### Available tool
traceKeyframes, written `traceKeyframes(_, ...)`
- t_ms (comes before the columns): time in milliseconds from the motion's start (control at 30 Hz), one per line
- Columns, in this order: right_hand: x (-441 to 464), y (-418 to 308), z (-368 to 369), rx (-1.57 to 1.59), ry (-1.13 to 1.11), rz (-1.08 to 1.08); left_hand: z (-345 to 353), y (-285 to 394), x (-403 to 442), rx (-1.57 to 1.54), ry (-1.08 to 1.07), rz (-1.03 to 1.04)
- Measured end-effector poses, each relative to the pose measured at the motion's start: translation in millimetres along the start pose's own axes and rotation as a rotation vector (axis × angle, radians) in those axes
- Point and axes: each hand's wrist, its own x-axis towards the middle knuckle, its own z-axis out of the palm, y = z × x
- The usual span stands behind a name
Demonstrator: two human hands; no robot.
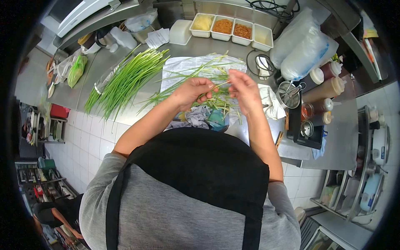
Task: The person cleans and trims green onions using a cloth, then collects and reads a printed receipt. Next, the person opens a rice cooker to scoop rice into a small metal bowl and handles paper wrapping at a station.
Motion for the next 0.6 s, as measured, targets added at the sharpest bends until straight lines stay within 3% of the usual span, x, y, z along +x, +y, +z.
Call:
traceKeyframes(67,-2,10,9,-0.055,-0.088,-0.015,-1,-3,2,-0.008,0.005,0.011)
traceKeyframes(100,-4,14,15,0.021,-0.028,-0.049,-1,-6,3,-0.038,0.043,0.041)
traceKeyframes(200,-3,29,14,-0.210,0.150,-0.161,2,-12,5,-0.089,0.151,0.124)
traceKeyframes(300,-14,29,32,-0.315,0.043,-0.077,7,-14,5,-0.048,0.219,0.184)
traceKeyframes(600,-5,31,15,-0.197,0.186,-0.093,7,-20,-1,0.142,0.193,0.183)
